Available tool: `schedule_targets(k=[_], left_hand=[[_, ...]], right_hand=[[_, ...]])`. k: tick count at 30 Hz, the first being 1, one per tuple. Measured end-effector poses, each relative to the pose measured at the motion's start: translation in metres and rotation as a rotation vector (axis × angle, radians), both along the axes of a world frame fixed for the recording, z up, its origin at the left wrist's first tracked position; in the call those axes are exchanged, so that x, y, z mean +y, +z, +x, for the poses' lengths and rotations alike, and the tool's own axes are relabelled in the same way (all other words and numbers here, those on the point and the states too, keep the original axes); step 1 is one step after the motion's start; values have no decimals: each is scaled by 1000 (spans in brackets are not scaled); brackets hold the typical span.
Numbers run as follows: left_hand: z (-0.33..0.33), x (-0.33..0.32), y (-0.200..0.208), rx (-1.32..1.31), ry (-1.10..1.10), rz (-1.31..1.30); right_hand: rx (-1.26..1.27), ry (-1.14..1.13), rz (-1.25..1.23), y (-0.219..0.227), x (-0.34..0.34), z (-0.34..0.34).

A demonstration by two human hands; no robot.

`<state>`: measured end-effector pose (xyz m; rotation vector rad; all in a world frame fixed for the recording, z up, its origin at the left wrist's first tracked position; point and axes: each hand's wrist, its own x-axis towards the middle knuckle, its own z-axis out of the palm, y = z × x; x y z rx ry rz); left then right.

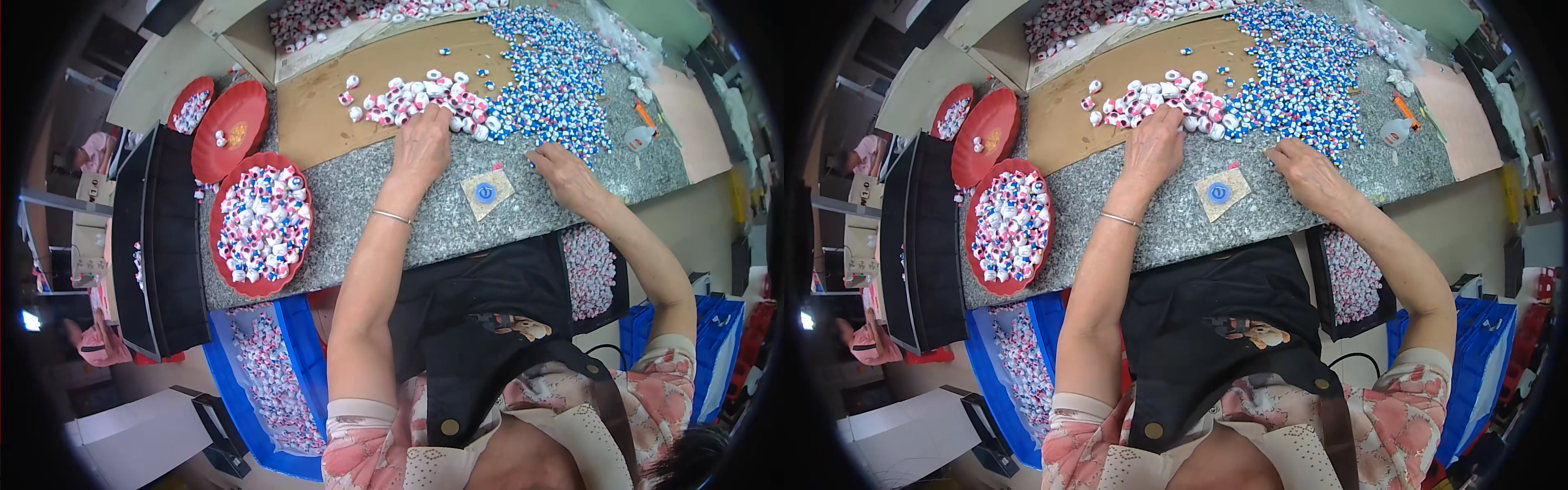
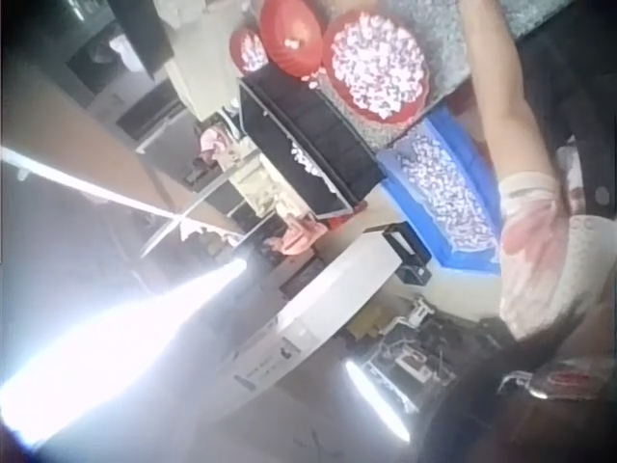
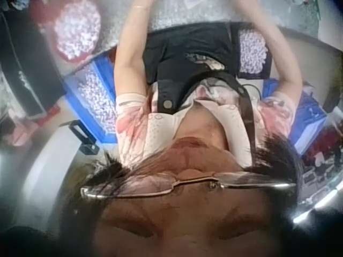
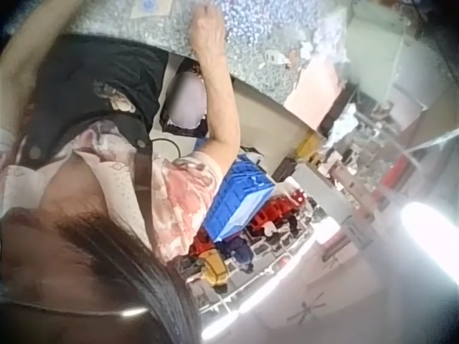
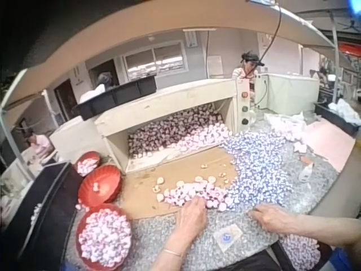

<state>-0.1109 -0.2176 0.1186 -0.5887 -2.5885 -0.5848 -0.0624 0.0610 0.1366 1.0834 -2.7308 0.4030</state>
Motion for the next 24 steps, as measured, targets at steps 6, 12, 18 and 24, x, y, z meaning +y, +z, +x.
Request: schedule_targets(k=[6, 12, 18, 24], left_hand=[[55, -21, 9, -756, -154, 1295], [117, -21, 0, -788, -389, 1876], [135, -20, -9, -710, -302, 1744], [145, -19, -5, -759, -209, 1867]], right_hand=[[-173, -103, -133, 5, 7, 14], [-145, -69, -61, 12, -10, 7], [-126, -42, -52, 10, -9, -10], [-242, -96, -130, 28, -14, 11]])
